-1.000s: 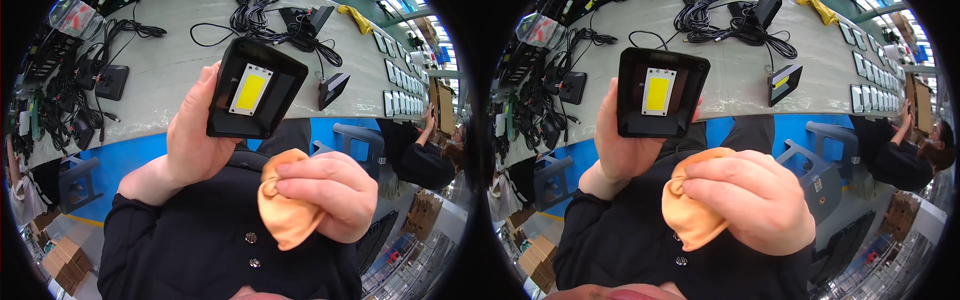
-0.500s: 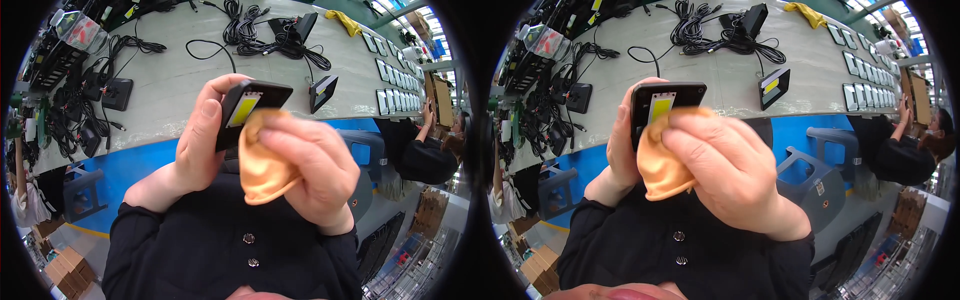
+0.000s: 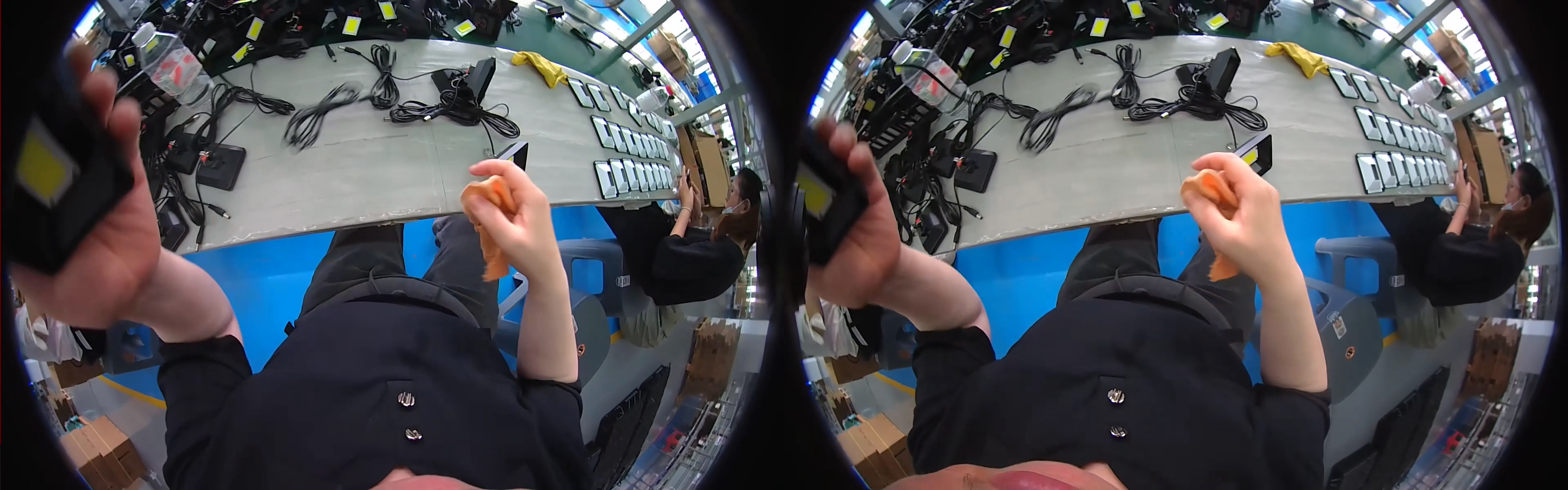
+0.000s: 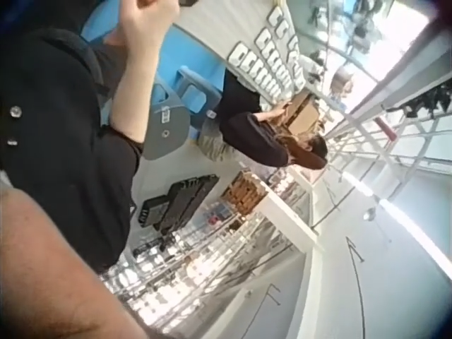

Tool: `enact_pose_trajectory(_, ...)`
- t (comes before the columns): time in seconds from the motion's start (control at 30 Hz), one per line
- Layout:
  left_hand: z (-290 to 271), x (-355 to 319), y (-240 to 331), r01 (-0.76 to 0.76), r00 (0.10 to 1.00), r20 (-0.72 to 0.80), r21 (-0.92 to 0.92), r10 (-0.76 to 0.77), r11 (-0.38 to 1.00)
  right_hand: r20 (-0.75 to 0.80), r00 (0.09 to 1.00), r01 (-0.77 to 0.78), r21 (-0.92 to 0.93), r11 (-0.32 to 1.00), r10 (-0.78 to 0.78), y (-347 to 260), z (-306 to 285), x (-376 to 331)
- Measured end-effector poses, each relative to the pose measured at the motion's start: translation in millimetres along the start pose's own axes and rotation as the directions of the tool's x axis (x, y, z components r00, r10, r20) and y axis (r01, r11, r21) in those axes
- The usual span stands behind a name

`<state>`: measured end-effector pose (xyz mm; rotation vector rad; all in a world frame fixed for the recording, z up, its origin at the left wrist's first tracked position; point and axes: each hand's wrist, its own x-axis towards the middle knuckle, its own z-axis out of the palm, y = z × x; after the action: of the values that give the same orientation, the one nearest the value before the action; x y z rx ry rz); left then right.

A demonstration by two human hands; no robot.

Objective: Cleaning and inspecting small LED light panels at a factory workbench.

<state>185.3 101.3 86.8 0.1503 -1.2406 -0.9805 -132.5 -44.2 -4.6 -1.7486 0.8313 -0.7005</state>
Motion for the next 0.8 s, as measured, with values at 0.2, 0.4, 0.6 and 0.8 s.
enact_pose_trajectory(0.2, 25.3, 42.0, 8.5, 0.198, 0.978, 0.059, 0.067, -0.201, 0.978, 0.083, 0.989, 0.119, 0.049, 0.992, -0.123, -30.1, 25.6, 13.9)
enact_pose_trajectory(0.4, 77.5, 30.6, -67.2, 0.297, 0.916, -0.183, -0.288, -0.357, 0.911, 0.474, 0.866, -0.071, 0.428, 0.901, -0.157, -51.3, 37.9, 22.2)
enact_pose_trajectory(0.6, 107.2, 32.2, -100.6, 0.438, 0.821, -0.148, -0.458, -0.552, 0.774, 0.384, 0.886, -0.106, 0.714, 0.692, -0.260, -41.3, 17.1, -2.1)
enact_pose_trajectory(0.8, 133.4, 8.3, -146.2, 0.708, 0.498, -0.391, -0.333, -0.774, 0.623, 0.223, 0.941, 0.027, 0.702, 0.712, -0.256, -18.7, -47.1, -65.2)
